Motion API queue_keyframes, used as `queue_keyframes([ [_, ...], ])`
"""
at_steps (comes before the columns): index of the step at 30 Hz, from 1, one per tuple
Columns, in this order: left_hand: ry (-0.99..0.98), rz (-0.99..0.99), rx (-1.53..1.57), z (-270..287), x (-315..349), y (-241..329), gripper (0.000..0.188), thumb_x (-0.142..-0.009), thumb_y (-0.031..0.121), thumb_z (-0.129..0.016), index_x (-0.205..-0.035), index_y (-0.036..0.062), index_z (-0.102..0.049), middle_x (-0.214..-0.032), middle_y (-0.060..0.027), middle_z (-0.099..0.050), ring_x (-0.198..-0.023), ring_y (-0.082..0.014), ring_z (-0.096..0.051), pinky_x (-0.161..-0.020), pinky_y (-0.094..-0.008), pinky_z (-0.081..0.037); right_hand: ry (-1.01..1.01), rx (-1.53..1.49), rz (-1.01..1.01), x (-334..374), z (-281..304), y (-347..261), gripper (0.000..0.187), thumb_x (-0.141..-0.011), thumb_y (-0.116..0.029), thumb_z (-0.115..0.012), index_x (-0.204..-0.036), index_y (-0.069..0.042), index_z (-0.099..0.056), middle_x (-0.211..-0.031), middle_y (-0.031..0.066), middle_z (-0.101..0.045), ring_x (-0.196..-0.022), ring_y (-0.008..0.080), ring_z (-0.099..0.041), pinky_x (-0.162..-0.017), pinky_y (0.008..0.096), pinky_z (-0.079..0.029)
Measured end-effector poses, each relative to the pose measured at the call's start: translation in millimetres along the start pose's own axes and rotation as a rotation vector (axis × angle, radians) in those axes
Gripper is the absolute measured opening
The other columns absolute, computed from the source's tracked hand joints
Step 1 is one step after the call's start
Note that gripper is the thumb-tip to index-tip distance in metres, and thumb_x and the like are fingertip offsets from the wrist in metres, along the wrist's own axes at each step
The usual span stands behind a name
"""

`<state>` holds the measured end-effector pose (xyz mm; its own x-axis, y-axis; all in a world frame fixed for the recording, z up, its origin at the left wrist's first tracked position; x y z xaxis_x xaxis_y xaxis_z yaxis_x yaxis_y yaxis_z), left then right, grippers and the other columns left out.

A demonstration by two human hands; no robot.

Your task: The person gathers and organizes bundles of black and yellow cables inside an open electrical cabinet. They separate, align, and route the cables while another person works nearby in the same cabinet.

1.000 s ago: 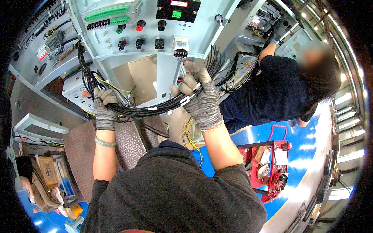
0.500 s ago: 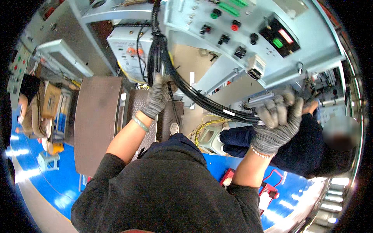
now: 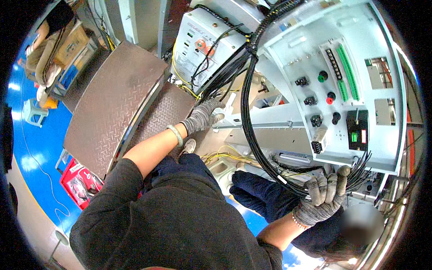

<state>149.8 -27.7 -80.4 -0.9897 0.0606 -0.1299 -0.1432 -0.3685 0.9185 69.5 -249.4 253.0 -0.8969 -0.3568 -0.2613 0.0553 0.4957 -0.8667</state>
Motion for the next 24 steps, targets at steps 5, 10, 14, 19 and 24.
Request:
queue_keyframes([
  [5,-0.056,0.018,-0.014,15.9,7.3,5.8,0.050,-0.080,0.035,-0.060,-0.123,0.0110,-0.049,-0.123,-0.0189,-0.048,-0.117,-0.0346,-0.043,-0.098,-0.0409,-0.034,0.661,0.392,0.198,-5.8,-4.9,-1.6,0.028,-0.095,-0.017,-0.033,-0.114,0.000,-0.045,-0.048,-0.0077,-0.034,-0.033,0.0026,-0.025,-0.031,0.0162,-0.026],
  [10,-0.015,-0.055,0.021,22.5,10.3,3.2,0.045,-0.081,0.031,-0.061,-0.120,0.0106,-0.052,-0.120,-0.0187,-0.050,-0.113,-0.0343,-0.046,-0.097,-0.0409,-0.035,0.270,-0.086,0.065,-24.7,-36.8,-2.4,0.025,-0.096,-0.020,-0.032,-0.107,-0.002,-0.045,-0.044,-0.0081,-0.035,-0.030,0.0016,-0.029,-0.029,0.0151,-0.029],
  [14,0.023,-0.067,-0.010,32.7,11.0,-1.1,0.046,-0.081,0.034,-0.060,-0.117,0.0071,-0.053,-0.120,-0.0192,-0.050,-0.113,-0.0339,-0.046,-0.097,-0.0391,-0.035,0.070,-0.195,-0.035,-32.7,-67.3,29.7,0.026,-0.096,-0.023,-0.036,-0.104,-0.001,-0.048,-0.041,-0.0078,-0.034,-0.029,0.0017,-0.028,-0.031,0.0163,-0.032],
  [19,-0.009,-0.015,-0.039,38.3,8.1,-5.4,0.043,-0.081,0.034,-0.059,-0.115,0.0079,-0.055,-0.118,-0.0180,-0.050,-0.113,-0.0323,-0.046,-0.097,-0.0384,-0.035,0.416,0.071,0.211,-18.7,-38.5,8.5,0.021,-0.093,-0.022,-0.044,-0.094,-0.003,-0.053,-0.044,-0.0069,-0.033,-0.034,0.0032,-0.027,-0.036,0.0185,-0.032],
  [24,0.052,0.028,-0.133,45.9,7.6,-5.9,0.042,-0.081,0.032,-0.057,-0.115,0.0083,-0.054,-0.115,-0.0176,-0.051,-0.110,-0.0324,-0.048,-0.095,-0.0398,-0.037,0.394,0.214,0.428,-18.4,-4.1,-99.4,0.015,-0.089,-0.017,-0.048,-0.077,-0.008,-0.051,-0.048,-0.0049,-0.034,-0.035,0.0054,-0.028,-0.038,0.0187,-0.031],
])
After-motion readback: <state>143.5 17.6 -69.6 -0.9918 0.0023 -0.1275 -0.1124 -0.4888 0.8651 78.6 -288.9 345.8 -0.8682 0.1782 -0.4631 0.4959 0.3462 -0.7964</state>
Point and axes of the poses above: each hand's wrist, its own x-axis away from the middle knuckle, its own z-axis out of the back of the hand, y = z × x, the point moved 5 cm from there along -x, towards the middle knuckle
